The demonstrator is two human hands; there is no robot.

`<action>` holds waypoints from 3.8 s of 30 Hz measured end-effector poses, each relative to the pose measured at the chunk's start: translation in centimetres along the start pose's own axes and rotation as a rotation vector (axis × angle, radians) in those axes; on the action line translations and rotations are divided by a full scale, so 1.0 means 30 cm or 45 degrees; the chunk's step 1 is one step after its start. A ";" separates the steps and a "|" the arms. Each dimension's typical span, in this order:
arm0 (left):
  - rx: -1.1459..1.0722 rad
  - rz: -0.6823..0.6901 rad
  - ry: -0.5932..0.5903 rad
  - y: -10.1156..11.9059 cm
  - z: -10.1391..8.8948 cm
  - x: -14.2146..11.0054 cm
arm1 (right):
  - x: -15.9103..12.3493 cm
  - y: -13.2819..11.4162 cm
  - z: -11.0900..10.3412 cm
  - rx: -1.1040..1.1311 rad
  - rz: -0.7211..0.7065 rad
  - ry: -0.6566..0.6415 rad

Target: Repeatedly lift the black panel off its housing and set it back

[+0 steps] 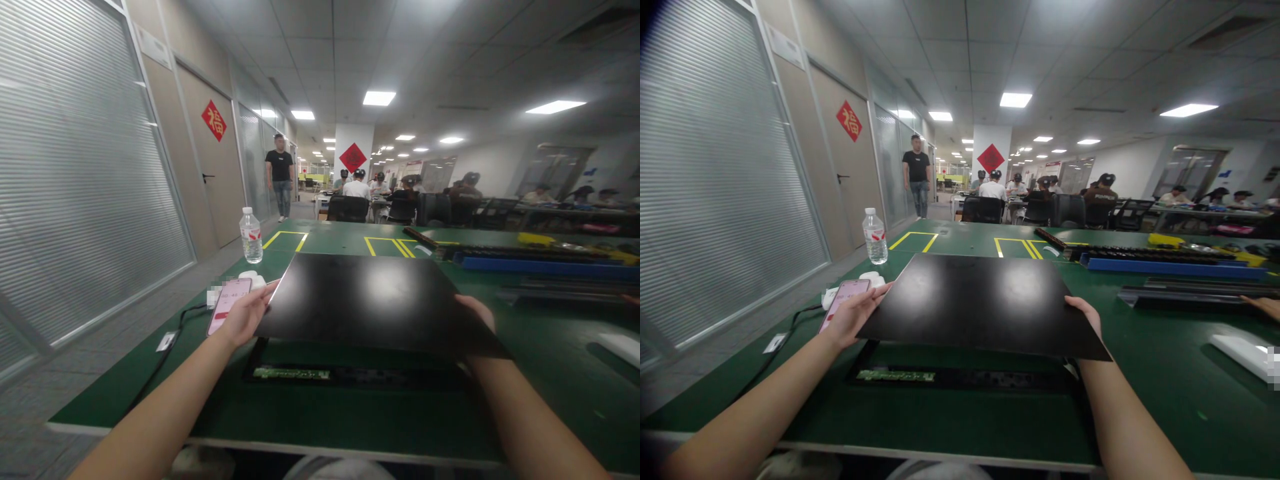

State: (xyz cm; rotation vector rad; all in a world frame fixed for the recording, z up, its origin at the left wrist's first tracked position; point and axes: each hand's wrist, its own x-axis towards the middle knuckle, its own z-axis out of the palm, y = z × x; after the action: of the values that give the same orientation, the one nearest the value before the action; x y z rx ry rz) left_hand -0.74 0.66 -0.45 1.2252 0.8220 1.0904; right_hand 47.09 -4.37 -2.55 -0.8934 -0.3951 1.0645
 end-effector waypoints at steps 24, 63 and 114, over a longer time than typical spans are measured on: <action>-0.460 0.080 0.510 0.066 0.018 -0.014 | -0.034 0.046 0.072 -0.668 0.406 -0.359; -0.016 -0.020 0.319 -0.007 0.023 -0.003 | 0.015 0.028 0.023 -1.336 -0.170 0.188; 0.034 -0.146 0.327 -0.019 0.052 -0.009 | -0.030 0.007 0.051 -2.038 -0.354 0.216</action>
State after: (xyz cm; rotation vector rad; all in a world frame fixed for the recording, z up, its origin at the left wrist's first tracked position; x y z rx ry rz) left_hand 0.74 -0.08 -0.75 1.0589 1.0924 1.1603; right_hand 45.52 -4.45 -1.69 -2.2085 -1.2382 0.2141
